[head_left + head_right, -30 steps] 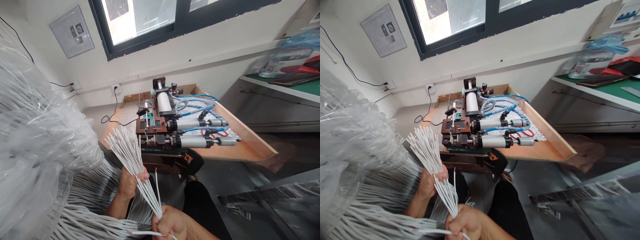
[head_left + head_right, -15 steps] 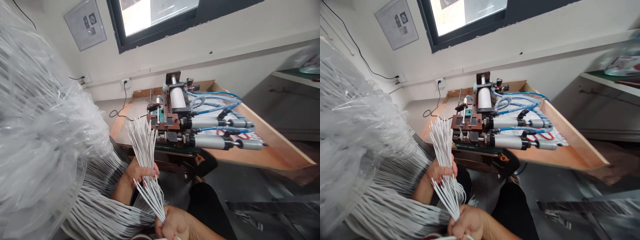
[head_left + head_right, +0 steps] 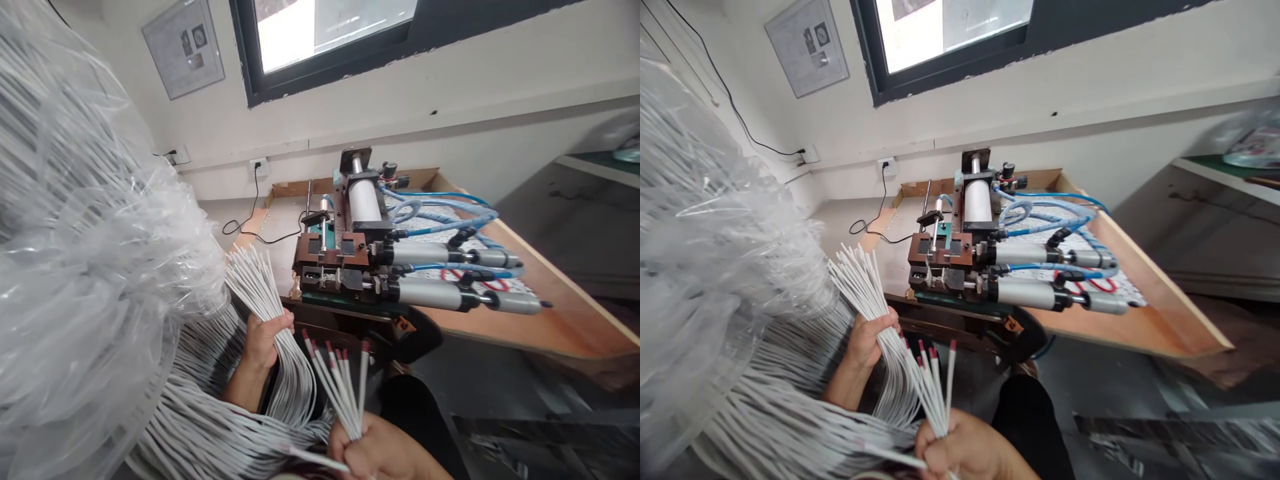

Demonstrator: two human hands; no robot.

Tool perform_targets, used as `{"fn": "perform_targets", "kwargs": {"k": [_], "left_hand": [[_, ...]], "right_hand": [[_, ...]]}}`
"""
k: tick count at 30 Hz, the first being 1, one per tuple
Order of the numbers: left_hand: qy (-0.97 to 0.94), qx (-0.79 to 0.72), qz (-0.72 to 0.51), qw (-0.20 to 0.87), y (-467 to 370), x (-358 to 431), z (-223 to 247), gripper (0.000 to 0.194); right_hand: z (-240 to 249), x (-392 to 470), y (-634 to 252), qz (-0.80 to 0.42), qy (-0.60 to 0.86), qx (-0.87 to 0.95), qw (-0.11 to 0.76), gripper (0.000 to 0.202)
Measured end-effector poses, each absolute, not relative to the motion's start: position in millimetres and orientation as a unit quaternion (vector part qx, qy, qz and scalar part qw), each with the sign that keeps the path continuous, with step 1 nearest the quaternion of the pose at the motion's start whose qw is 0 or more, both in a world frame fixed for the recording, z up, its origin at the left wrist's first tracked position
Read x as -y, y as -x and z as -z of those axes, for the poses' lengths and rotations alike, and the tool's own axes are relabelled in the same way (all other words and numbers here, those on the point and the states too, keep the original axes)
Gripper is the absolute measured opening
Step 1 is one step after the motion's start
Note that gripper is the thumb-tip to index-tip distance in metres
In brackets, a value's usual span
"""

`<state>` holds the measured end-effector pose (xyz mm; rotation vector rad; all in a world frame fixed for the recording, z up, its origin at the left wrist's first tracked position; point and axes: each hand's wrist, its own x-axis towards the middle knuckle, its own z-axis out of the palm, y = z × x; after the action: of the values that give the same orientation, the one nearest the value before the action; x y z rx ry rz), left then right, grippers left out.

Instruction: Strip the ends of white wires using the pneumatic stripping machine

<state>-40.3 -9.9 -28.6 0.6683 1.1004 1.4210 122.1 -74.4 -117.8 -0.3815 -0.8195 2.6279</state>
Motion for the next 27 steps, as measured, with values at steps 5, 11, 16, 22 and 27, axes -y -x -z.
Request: {"fn": "perform_targets", "kwargs": {"k": [5,11,16,22,27], "left_hand": [[-0.228,-0.469,-0.576,0.63,45.6,7.5,32.2,0.01],[-0.158,-0.471,-0.586,0.64,40.3,7.8,34.2,0.011],[-0.152,-0.475,-0.59,0.635,24.3,10.8,26.2,0.01],[-0.204,-0.479,-0.597,0.611,12.0,20.4,23.0,0.011],[-0.248,-0.486,-0.616,0.568,13.2,28.4,27.9,0.011]], "right_hand": [[103.3,36.3,-185.9,-0.758,0.339,0.416,0.371,0.035],[92.0,23.3,-213.0,-0.274,0.728,0.558,0.29,0.048],[72.0,40.6,-149.8,-0.258,0.548,0.619,0.5,0.054],[68.4,43.7,-83.5,-0.651,0.291,0.576,0.401,0.051],[57.3,36.7,-84.2,-0.646,0.275,0.547,0.457,0.04]]}}
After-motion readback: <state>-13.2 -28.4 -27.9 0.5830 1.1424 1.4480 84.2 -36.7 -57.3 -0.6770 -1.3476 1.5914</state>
